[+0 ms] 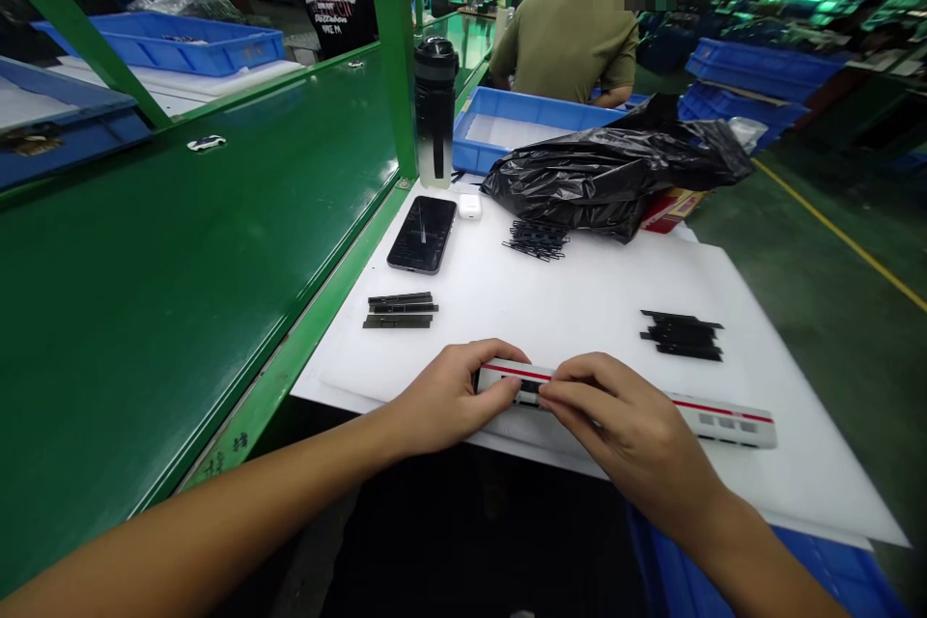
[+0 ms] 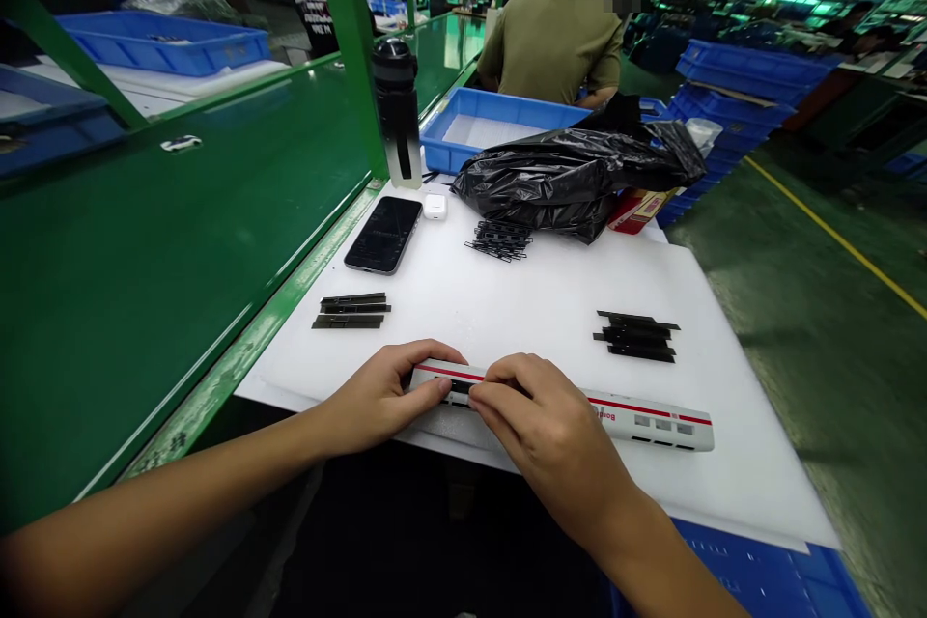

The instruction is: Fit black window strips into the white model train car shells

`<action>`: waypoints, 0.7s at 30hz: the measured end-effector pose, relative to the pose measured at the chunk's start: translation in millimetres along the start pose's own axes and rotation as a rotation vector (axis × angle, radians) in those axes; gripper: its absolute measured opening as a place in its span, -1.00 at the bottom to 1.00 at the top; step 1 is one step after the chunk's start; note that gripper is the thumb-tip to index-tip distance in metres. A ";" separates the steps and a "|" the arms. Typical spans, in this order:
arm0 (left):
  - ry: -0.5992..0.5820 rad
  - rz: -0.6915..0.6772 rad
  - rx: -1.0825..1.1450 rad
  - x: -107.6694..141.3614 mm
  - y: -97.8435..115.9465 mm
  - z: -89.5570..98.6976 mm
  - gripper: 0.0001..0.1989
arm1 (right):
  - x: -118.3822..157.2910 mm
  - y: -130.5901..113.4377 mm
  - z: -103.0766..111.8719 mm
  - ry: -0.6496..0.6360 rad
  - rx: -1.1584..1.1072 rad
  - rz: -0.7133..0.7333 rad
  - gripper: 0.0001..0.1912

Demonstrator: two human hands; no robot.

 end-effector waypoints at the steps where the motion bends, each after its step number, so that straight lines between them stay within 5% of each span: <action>1: 0.004 -0.005 -0.008 0.0 0.0 -0.1 -0.77 | -0.2 -0.4 -0.5 -0.004 0.011 0.005 -0.86; 9: 0.000 0.013 0.031 -1.0 3.6 0.4 -0.78 | 0.1 -1.6 8.2 -0.019 0.132 0.060 -0.83; 21: -0.048 0.105 0.117 -3.6 0.8 4.3 -0.79 | 16.4 13.9 28.5 -0.028 0.101 -0.175 -0.83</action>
Point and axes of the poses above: each hand's wrist, its own x-axis away from the middle knuckle, its own z-axis out of the back of the hand, y = z × x, the point moved 1 cm from there along -x, towards the middle knuckle, and after that the axes turned 15 degrees about -x, right-handed, at the moved point
